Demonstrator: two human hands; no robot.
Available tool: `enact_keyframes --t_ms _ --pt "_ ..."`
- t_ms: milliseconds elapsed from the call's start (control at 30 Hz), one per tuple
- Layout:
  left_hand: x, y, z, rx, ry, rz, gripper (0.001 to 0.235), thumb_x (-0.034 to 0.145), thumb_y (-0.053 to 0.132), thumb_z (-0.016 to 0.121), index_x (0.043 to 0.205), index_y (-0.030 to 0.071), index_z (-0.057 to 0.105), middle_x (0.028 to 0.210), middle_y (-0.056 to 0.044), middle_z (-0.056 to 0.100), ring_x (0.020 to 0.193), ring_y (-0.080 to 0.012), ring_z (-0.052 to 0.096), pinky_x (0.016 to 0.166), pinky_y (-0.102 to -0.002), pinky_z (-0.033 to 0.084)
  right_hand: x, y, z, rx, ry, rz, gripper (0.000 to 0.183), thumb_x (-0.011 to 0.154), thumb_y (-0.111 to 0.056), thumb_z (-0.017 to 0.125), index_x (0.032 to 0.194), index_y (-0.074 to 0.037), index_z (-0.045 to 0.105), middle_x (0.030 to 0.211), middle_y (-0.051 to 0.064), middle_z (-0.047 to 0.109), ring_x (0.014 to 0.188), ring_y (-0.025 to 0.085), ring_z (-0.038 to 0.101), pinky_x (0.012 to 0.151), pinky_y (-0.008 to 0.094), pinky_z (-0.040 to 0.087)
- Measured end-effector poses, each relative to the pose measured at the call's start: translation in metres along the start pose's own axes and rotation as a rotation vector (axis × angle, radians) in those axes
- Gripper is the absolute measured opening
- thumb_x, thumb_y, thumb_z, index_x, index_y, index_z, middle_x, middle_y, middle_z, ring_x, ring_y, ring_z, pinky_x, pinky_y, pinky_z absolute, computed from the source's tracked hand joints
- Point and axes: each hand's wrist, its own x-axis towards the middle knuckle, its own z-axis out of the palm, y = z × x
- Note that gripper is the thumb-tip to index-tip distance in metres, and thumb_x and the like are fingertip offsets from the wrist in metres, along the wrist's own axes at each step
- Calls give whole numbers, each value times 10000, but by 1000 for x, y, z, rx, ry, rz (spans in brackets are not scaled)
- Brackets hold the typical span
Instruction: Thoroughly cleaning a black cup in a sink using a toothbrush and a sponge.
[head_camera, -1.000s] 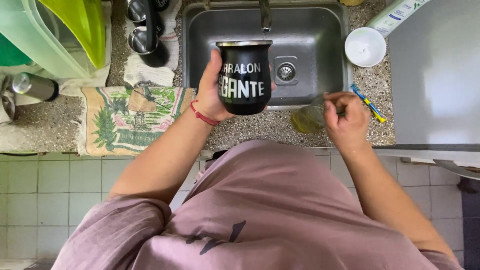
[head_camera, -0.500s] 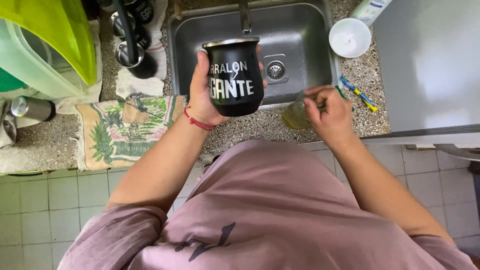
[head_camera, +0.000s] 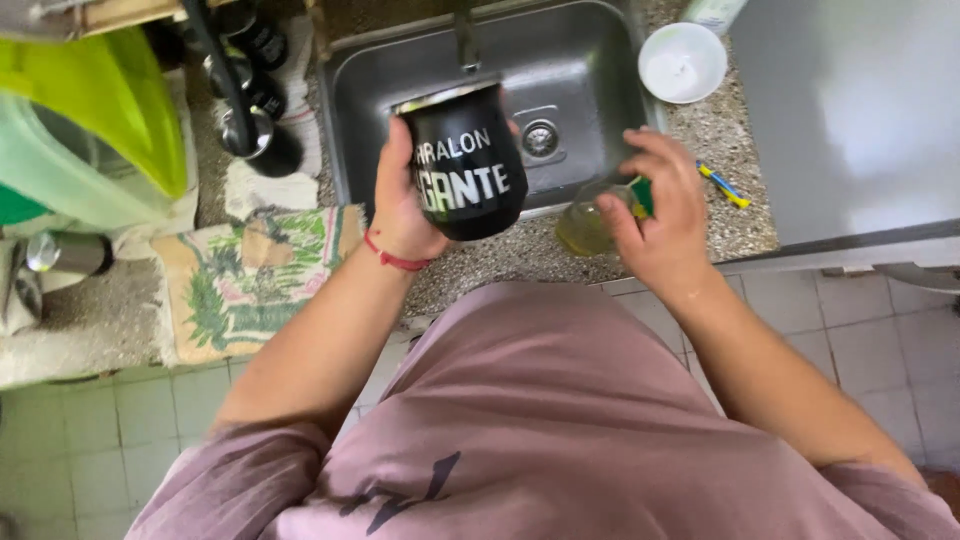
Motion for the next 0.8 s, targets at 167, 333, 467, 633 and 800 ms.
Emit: enact_keyframes --t_ms 167,333,467,633,800 --pt "11 -19 -19 102 -131 92 653 966 339 608 1484 21 371 1466 -240 475 1326 -362 527 1154 -534 441 48 -34 -10 527 -151 349 576 1010 -410 548 1397 -11 399 1342 181 538 1239 298 553 1057 409 440" --pt "27 2 10 448 -406 49 811 934 107 769 1569 177 270 1719 -110 182 1587 -258 287 1352 -439 288 79 -23 -24 824 -156 427 833 943 -539 620 1538 -83 257 1463 127 393 1302 196 463 1107 304 413" --pt "46 23 13 339 -411 -348 824 770 -40 710 1464 181 323 1449 -112 422 1153 -201 533 794 -258 482 91 -7 -46 745 -277 299 902 859 -399 752 1535 -70 254 1564 149 344 1505 258 322 1277 376 274" --pt "64 0 29 813 -378 -205 922 707 -234 553 1507 135 281 1413 -223 554 1235 -221 604 947 -294 556 98 15 -58 645 -480 274 888 851 -226 799 1541 -50 267 1615 133 308 1527 242 264 1271 360 200" --pt "57 -31 32 1364 -163 117 696 834 -62 505 1474 207 451 1351 -79 625 1178 -165 602 1008 -263 429 27 131 -65 276 -402 340 533 1051 -262 548 1499 -34 370 1514 243 415 1391 357 404 1134 449 318"
